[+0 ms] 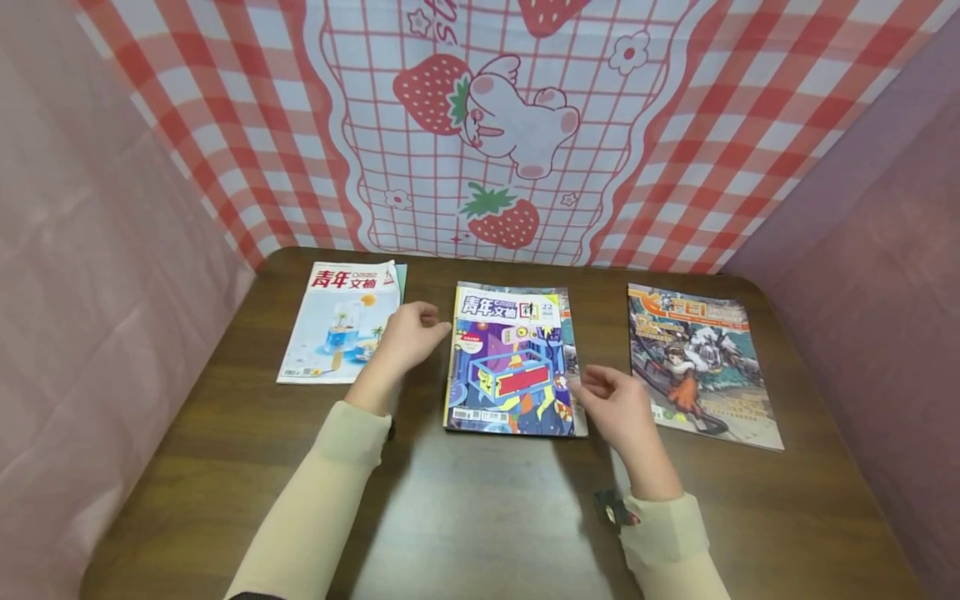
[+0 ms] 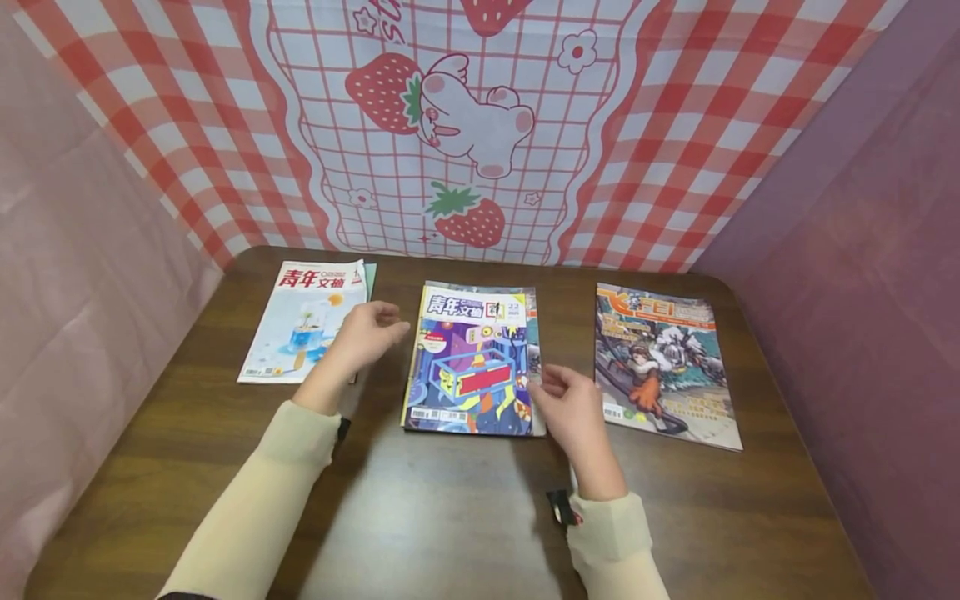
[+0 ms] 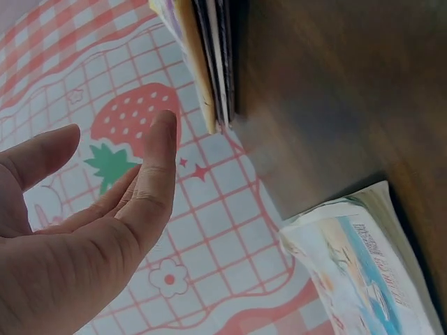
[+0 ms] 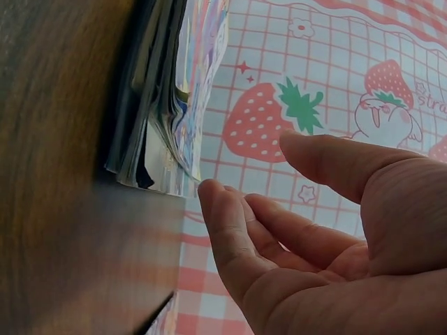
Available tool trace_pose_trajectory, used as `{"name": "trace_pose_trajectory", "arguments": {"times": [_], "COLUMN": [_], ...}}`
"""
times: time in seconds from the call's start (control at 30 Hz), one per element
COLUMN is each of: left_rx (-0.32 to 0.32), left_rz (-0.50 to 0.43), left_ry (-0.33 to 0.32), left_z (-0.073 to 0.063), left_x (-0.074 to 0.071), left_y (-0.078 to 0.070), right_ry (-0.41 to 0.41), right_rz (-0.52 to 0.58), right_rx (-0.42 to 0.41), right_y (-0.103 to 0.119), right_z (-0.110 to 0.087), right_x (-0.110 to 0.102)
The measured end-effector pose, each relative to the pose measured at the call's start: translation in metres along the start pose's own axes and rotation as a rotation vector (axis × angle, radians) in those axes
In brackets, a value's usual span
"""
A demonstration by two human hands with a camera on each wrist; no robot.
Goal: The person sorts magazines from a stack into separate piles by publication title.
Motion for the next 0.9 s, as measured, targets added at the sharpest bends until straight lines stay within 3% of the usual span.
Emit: {"name": "trace_pose_trajectory", "arguments": {"times": [0.37,0.6,0.77,0.9], "left_rx": [-0.086,-0.110,-0.150,-0.148], "left_rz": [0.009,0.039,-0.044,-0.098], "left_ry": [0.040,0.051,0.109,0.132], "left_z": [0.044,0.055,0.063,0.070], "left_x": [0.004,0.000,0.003,0.005], "left_y": [0.014,0.009,0.008,0.007], "right_ry": [0.013,0.112,0.115,0.115], "right_rz": [-0.035,-0.060,-0.079,-0.115], "right_rx": [0.028,0.068,0.093,0.125], "right_y": [-0.005,-0.005,-0.006,-0.007], "right_z": [-0.002,0.000,-0.003,-0.005], "right_x": [-0.001,0.007,0.009,0.010]}}
Point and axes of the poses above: each hand's wrist, its own z-axis towards the middle knuckle, its own x-axis out of the palm, y = z × x, the point moved 5 cm from there along z, towards the middle knuckle, and after that the axes turned 14 degrees about y, right-handed, at the moved point
